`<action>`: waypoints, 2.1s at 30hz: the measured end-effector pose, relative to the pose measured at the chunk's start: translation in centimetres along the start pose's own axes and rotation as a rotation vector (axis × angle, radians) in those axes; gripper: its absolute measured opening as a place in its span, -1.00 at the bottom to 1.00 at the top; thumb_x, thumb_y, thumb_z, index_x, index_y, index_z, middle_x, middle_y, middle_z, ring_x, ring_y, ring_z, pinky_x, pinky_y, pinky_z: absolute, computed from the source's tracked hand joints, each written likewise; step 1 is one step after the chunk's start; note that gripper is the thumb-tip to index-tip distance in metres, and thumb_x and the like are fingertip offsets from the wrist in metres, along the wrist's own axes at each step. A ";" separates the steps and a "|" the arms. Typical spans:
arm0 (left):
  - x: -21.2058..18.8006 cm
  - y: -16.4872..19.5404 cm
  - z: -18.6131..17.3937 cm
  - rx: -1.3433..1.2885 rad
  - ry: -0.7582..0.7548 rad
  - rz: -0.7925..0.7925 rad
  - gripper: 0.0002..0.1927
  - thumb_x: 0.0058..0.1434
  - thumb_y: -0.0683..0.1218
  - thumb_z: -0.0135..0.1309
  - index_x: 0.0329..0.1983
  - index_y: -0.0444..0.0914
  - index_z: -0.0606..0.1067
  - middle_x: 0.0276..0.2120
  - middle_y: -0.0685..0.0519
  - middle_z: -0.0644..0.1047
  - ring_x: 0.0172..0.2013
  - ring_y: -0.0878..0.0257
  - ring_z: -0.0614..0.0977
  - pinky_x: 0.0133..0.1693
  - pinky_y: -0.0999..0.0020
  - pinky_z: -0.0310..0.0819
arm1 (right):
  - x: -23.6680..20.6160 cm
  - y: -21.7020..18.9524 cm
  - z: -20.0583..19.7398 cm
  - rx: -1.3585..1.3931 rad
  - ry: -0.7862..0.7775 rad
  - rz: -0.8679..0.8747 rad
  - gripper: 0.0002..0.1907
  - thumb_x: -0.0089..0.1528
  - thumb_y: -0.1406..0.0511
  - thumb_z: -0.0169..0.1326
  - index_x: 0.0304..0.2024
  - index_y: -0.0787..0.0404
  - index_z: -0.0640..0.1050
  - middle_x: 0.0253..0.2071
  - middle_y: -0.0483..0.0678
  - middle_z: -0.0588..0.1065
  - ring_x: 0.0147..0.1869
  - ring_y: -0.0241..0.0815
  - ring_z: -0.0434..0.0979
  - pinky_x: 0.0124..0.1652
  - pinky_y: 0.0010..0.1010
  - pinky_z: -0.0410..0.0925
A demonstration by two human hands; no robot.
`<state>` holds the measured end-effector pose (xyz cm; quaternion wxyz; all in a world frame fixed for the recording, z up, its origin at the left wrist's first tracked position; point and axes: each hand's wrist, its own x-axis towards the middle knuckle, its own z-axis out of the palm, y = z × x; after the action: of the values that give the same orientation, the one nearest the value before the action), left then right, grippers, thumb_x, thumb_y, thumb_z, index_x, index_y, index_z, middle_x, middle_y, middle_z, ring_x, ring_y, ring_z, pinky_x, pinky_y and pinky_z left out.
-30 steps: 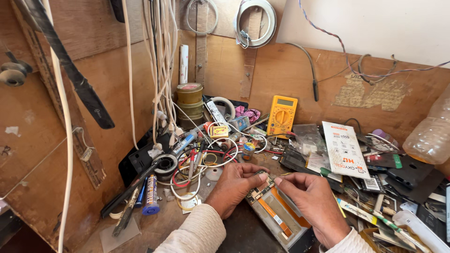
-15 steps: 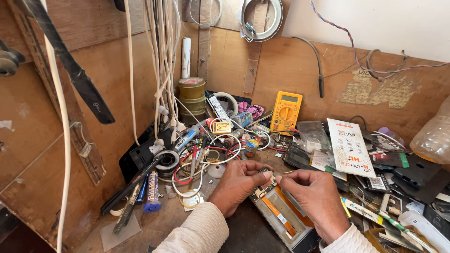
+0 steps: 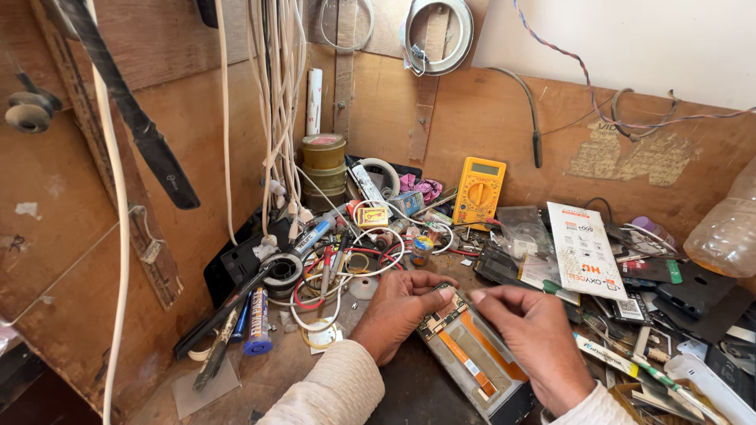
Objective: The person works on a disassembled mobile phone at a cluttered repair bench. They use tweezers to handle a small circuit board and ribbon cable, repeatedly lifting, aligning, and seating the connector onto the motherboard. The person also uses a pen-like tool to probe or adjust the connection area. The phone remains open on the bench throughout.
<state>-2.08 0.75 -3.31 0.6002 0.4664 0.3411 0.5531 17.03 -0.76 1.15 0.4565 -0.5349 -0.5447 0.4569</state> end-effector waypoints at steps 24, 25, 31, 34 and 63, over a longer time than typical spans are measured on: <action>0.4 -0.2 0.0 0.043 0.026 -0.023 -0.68 0.19 -0.18 0.22 -0.04 -0.48 0.56 -0.30 -0.05 0.67 -0.32 0.34 0.66 -0.23 0.47 0.55 | 0.6 -0.7 0.1 -0.412 -0.049 -0.153 -0.73 0.25 0.23 0.21 -0.19 0.34 0.70 -0.43 -0.05 0.68 -0.39 -0.38 0.52 -0.34 -0.44 0.41; 0.4 -0.2 0.1 0.038 0.023 -0.021 -0.68 0.19 -0.19 0.22 -0.04 -0.48 0.56 -0.30 -0.05 0.67 -0.32 0.34 0.66 -0.23 0.47 0.55 | 0.7 -0.8 0.1 -0.410 -0.051 -0.135 -0.72 0.26 0.22 0.22 -0.18 0.34 0.70 -0.42 -0.04 0.68 -0.38 -0.38 0.51 -0.34 -0.43 0.41; 0.3 -0.1 0.0 0.054 0.019 -0.015 -0.68 0.20 -0.18 0.22 -0.05 -0.49 0.56 -0.30 -0.05 0.67 -0.32 0.35 0.66 -0.23 0.47 0.55 | 0.8 -1.0 0.2 -0.409 -0.056 -0.112 -0.71 0.27 0.22 0.19 -0.18 0.36 0.69 -0.39 -0.03 0.69 -0.36 -0.36 0.56 -0.31 -0.45 0.43; 0.3 -0.1 0.1 0.047 0.021 -0.012 -0.68 0.20 -0.18 0.22 -0.04 -0.48 0.56 -0.29 -0.05 0.67 -0.32 0.35 0.66 -0.23 0.47 0.55 | 0.8 -0.8 0.2 -0.357 -0.062 -0.093 -0.73 0.25 0.26 0.16 -0.18 0.37 0.69 -0.37 -0.03 0.69 -0.34 -0.36 0.55 -0.30 -0.45 0.42; 0.3 -0.1 0.1 0.069 0.035 -0.021 -0.68 0.19 -0.18 0.22 -0.05 -0.48 0.55 -0.29 -0.06 0.67 -0.31 0.34 0.67 -0.22 0.47 0.55 | 0.9 -0.8 0.7 -0.208 -0.007 -0.040 -0.74 0.15 0.28 0.31 -0.34 0.43 0.69 -0.50 -0.02 0.61 -0.46 -0.36 0.47 -0.44 -0.50 0.30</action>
<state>-1.89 1.06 -3.33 0.5836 0.4733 0.3754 0.5427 16.19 0.10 1.83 0.4056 -0.5670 -0.6013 0.3905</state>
